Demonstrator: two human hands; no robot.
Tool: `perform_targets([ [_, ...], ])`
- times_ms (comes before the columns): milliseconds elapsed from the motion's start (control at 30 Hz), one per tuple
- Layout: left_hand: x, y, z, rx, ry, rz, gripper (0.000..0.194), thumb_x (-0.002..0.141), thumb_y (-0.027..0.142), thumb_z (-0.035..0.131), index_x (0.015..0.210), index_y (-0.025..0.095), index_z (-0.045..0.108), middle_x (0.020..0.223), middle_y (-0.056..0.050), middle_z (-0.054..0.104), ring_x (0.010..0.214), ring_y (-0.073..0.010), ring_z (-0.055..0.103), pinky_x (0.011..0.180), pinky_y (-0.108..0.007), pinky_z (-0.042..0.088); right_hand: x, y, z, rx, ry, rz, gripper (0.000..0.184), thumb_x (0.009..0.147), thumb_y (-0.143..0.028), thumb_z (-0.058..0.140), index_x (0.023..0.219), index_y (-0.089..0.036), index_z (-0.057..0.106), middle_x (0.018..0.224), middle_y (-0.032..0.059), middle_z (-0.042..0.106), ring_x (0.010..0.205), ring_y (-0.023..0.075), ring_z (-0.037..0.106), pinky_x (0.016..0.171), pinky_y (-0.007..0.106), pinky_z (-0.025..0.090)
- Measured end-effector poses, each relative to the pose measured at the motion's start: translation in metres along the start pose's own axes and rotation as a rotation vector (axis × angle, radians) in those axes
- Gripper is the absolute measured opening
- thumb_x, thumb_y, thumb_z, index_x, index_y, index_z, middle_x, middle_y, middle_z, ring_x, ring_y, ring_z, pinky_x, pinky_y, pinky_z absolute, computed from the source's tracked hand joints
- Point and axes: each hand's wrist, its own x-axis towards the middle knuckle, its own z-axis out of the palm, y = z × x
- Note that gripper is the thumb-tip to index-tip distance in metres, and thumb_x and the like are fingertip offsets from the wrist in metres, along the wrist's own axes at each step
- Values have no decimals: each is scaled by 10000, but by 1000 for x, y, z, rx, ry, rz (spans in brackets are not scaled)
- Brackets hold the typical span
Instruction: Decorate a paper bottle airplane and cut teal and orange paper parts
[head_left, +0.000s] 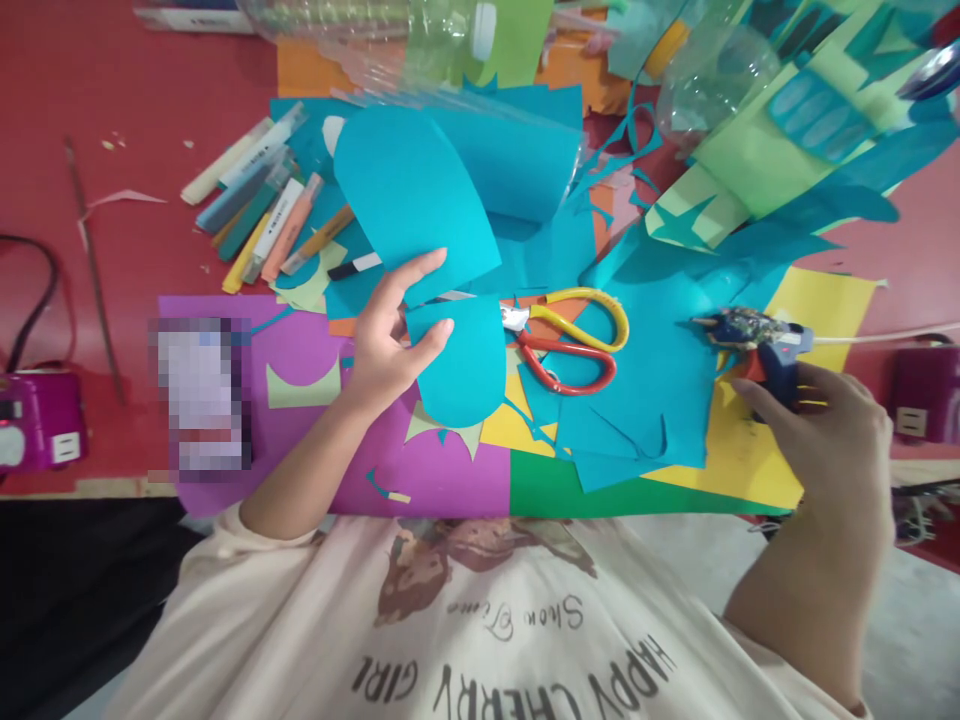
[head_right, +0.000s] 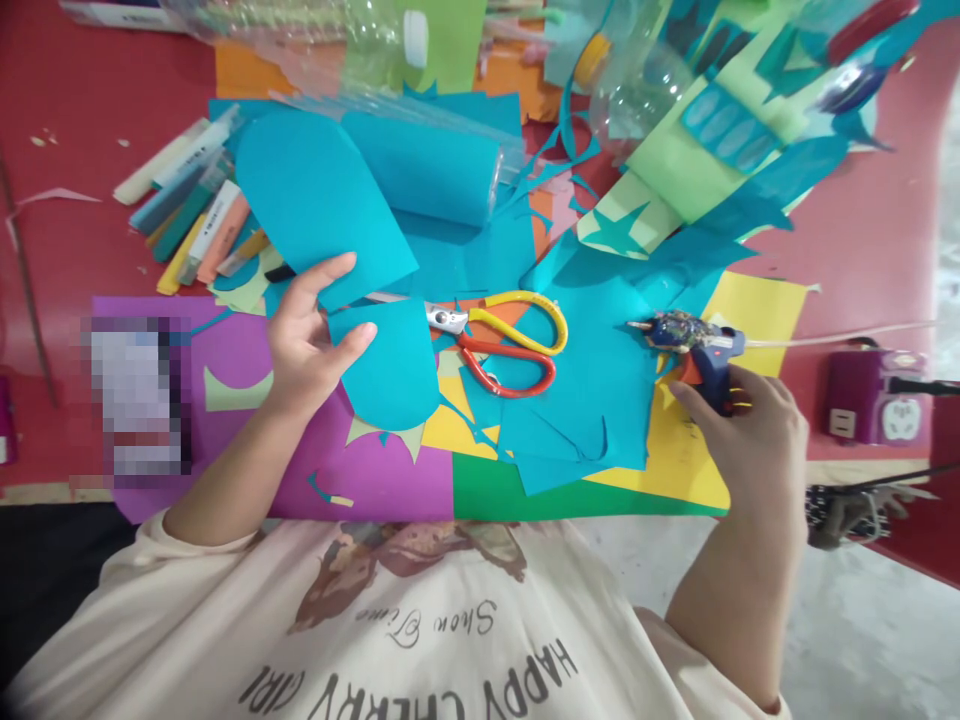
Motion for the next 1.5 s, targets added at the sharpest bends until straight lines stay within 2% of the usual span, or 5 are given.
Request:
perform_targets([
  [300,0,16,4,-13,-72,-127,511,917,486,621,1394,358,494,1404,-28,595,1338,-277,549,1083,-413,530,27,-1,23,-32,359,34,433,520,-299,769,653,-313,357,769,148,672,819,362,643,819,507,476],
  [700,1,15,6,-28,-85,-173,519,910,509,620,1373,303,507,1409,-59,591,1342,-273,543,1111,-408,498,11,-23,6,-43,331,-151,436,656,-496,760,951,-221,595,1068,243,660,1065,412,600,897,569,453],
  [833,2,15,6,-94,-96,-188,504,906,477,641,1360,295,522,1417,-58,592,1322,-263,566,1072,-383,533,-20,-58,8,248,97,-515,218,791,-438,648,856,-233,611,796,95,687,673,233,638,682,419,525],
  [1067,2,23,9,-98,-110,-227,371,898,467,651,1194,244,660,1247,-47,711,1166,-226,667,988,-340,570,-42,-130,50,273,-360,-1124,228,911,-398,581,1041,-218,634,1090,116,727,1061,281,666,921,448,514],
  [1500,4,24,8,21,-255,-217,226,906,363,629,1098,259,687,1164,-29,730,1142,-229,664,1004,-376,539,-53,-148,88,919,-660,-629,576,717,-757,647,672,-255,369,528,-78,397,440,98,442,439,258,349],
])
